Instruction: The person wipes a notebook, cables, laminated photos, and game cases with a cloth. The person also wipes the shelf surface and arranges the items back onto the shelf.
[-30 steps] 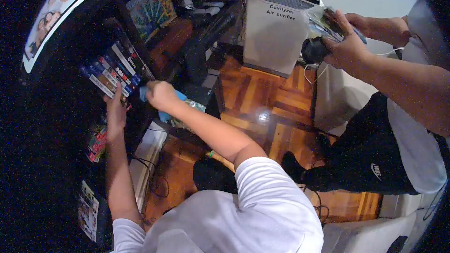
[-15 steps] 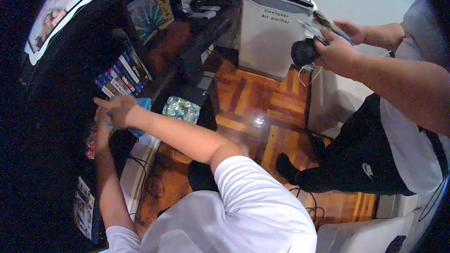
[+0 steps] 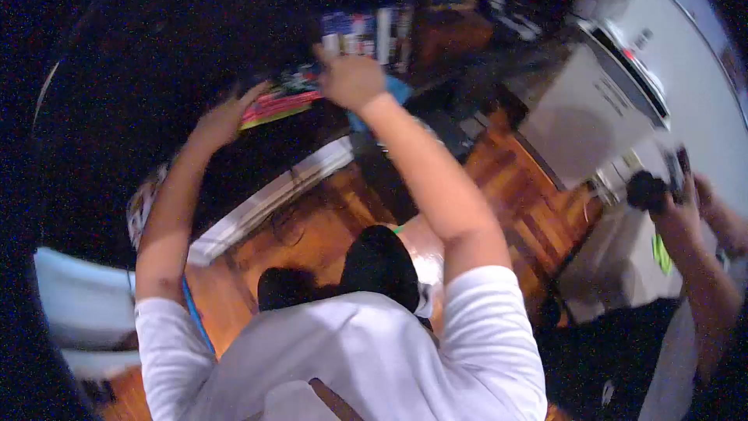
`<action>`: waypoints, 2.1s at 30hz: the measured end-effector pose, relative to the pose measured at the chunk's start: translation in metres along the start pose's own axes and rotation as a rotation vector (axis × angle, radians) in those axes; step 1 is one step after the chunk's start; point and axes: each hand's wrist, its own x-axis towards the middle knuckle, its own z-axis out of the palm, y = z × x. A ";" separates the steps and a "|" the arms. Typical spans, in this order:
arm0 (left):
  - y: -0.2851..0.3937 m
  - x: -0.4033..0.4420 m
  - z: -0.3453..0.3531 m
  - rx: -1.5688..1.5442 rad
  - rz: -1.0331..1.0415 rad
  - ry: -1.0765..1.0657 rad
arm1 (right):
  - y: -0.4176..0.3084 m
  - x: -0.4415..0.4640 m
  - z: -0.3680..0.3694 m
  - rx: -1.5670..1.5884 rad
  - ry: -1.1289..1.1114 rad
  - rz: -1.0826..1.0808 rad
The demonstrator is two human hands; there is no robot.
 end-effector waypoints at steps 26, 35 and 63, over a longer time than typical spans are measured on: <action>0.120 0.089 0.088 -0.712 0.030 1.118 | 0.013 -0.017 0.026 0.208 0.153 0.172; 0.100 0.111 0.082 -0.809 -0.058 0.878 | 0.023 -0.027 0.004 0.795 0.425 0.404; -0.061 0.054 0.026 -0.093 -0.074 -0.160 | -0.016 0.009 0.044 0.571 -0.193 0.084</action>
